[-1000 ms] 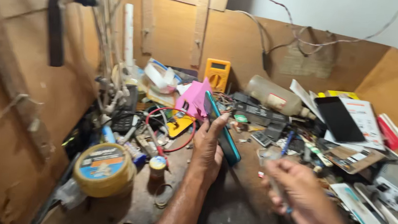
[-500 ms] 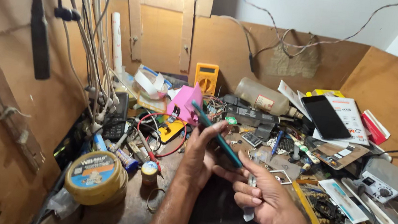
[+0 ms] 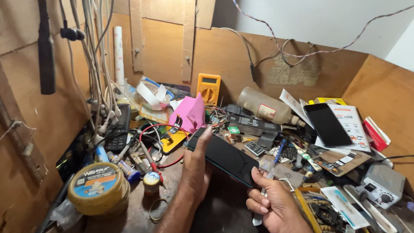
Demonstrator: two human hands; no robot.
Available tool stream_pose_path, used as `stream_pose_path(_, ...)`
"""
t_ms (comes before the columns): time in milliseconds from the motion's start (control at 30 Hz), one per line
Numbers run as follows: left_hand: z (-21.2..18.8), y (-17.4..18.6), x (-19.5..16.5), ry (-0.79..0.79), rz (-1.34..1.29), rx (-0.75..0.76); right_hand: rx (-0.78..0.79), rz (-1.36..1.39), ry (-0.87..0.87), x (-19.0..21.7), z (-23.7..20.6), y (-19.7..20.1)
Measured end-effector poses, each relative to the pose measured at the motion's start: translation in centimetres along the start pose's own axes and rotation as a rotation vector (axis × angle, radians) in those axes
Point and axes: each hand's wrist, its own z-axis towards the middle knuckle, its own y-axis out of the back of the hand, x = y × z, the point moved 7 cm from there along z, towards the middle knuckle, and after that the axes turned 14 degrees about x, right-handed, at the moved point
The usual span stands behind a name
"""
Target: The person uses a metal prying tool to separate the back cover from a teal smartphone. They work along the edges, then lift and remove the back cover, exposing the internal battery and components.
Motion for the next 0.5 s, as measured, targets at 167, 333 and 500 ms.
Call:
stream_pose_path(167, -1.4, 1.5, -2.4, 0.027, 0.63, -0.238, -0.028, -0.022, 0.037, 0.3, -0.5, 0.3)
stream_pose_path(333, -1.1, -0.9, -6.8, -0.251, 0.99, -0.058, -0.043, -0.055, 0.046, 0.0, -0.7, 0.0)
stream_pose_path(500, 0.2, -4.6, -6.7, -0.102, 1.363, 0.333, 0.001, -0.1, 0.051, 0.5, -1.3, -0.2)
